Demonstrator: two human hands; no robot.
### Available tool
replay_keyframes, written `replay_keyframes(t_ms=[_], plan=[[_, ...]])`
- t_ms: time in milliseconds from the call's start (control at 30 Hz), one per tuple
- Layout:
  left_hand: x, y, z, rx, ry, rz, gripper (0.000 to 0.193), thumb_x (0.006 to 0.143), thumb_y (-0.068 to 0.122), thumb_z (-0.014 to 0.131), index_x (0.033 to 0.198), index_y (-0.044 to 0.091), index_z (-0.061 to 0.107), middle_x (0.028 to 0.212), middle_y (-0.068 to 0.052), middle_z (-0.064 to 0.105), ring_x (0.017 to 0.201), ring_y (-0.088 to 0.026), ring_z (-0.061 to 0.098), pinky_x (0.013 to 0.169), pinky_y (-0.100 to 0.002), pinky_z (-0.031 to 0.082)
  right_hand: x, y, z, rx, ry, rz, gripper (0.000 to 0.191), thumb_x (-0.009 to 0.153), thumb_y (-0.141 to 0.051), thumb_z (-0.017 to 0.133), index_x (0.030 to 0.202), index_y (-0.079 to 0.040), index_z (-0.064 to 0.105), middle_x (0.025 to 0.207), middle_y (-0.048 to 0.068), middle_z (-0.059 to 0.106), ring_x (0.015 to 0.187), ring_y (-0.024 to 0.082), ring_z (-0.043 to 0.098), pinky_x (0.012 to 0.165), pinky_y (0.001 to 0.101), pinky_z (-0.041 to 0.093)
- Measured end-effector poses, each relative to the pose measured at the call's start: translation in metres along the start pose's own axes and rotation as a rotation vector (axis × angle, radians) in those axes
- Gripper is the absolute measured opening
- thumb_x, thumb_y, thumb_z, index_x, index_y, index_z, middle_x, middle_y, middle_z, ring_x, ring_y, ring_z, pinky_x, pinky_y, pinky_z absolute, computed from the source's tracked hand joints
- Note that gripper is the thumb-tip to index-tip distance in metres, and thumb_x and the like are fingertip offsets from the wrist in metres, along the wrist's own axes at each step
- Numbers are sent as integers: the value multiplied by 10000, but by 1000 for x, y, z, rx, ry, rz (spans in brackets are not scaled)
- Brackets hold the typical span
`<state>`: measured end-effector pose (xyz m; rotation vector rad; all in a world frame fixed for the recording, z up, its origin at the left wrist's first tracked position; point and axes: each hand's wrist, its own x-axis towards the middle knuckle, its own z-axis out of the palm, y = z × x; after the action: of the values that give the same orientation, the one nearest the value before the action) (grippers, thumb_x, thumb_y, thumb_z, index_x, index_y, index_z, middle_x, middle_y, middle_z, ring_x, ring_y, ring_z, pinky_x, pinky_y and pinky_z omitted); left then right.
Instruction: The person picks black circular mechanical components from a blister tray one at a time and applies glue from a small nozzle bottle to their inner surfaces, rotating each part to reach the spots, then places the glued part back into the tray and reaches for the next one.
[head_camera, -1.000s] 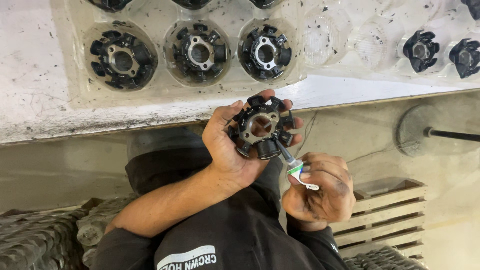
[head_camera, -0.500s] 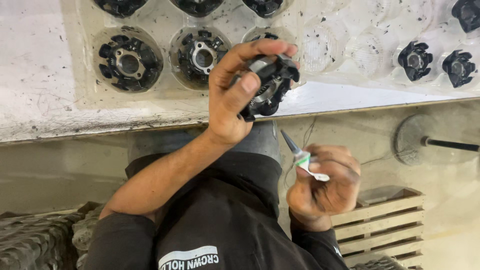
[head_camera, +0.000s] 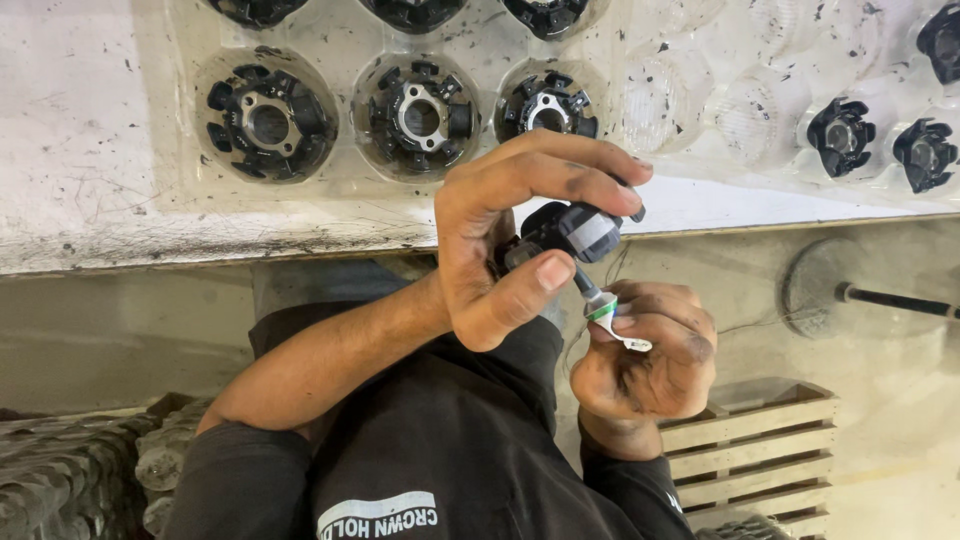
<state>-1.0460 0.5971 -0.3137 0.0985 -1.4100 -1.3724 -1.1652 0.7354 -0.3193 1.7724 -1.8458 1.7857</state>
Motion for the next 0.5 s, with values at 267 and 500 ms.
replay_keyframes(t_ms=[267, 500], plan=[[-6, -1, 3, -100, 12, -109, 362, 973, 215, 603, 1227, -39, 657, 1270, -211, 676, 1107, -201, 676, 974, -301, 552, 3, 0, -7, 19, -4, 44, 213, 917, 29, 752, 953, -33, 551, 835, 73, 619, 774, 209, 682, 693, 274, 558], [-12, -6, 9, -244, 15, -213, 357, 1056, 244, 582, 1263, -45, 620, 1329, -192, 639, 1110, -159, 654, 1011, -283, 546, 1, 2, -9, 23, 25, 40, 228, 914, 8, 778, 939, -34, 555, 835, 79, 611, 749, 213, 674, 661, 285, 558]])
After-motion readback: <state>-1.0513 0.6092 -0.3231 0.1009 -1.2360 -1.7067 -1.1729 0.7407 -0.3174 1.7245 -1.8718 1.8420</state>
